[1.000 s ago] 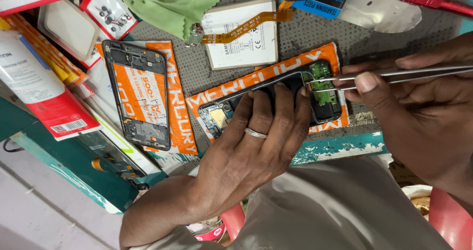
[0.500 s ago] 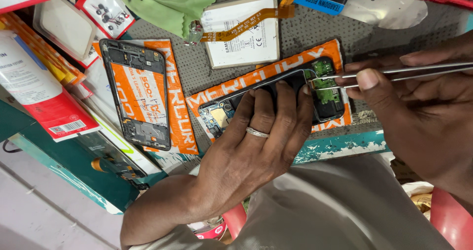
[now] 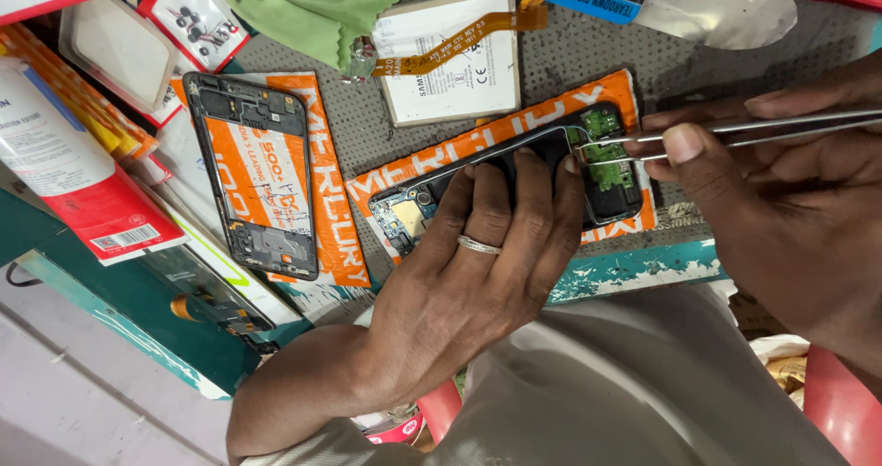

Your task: The person works on a disassembled smartphone on a repair mat, pressing the display assembly in place, applying adhesive from a tube, using tweezers to position small components on the board, and fitting a battery into the phone body. They then apply liquid from a dark bottle onto the flex cable area and use a spudger tool on the board.

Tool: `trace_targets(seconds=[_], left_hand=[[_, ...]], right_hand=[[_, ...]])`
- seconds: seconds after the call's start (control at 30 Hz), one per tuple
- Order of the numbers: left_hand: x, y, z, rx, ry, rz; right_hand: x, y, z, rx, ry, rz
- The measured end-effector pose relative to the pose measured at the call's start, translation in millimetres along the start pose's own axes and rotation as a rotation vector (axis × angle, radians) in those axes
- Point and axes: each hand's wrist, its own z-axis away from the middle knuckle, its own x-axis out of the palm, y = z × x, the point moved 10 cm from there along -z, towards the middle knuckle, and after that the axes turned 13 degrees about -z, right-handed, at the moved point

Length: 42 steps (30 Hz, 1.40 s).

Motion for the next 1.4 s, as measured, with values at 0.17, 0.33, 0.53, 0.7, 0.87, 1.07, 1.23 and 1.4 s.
trace_targets(seconds=[0.17, 0.33, 0.53, 0.7, 0.87, 1.07, 1.23, 1.4], left_hand=[[0, -2, 0, -0.017, 0.003, 0.017], [-1, -3, 2, 0.002, 0.032, 0.027], [-1, -4, 6, 0.039, 0.055, 0.012], [1, -6, 7, 0.071, 0.071, 0.040], [1, -13, 5, 0.072, 0.067, 0.117], [-4, -19, -2, 0.089, 0.072, 0.088], [-8, -22, -6, 0.083, 0.076, 0.053], [-11, -22, -7, 0.092, 0.075, -0.005]], right_hand=[[2, -3, 0, -0.014, -0.013, -0.012], [2, -4, 0, -0.002, -0.006, -0.003], [0, 2, 2, 0.010, 0.007, 0.003], [2, 1, 3, -0.051, -0.014, -0.062], [2, 1, 4, -0.062, -0.024, -0.042], [2, 4, 4, -0.060, -0.028, -0.034], [2, 5, 4, -0.062, -0.033, 0.006], [3, 7, 4, -0.041, -0.034, -0.018]])
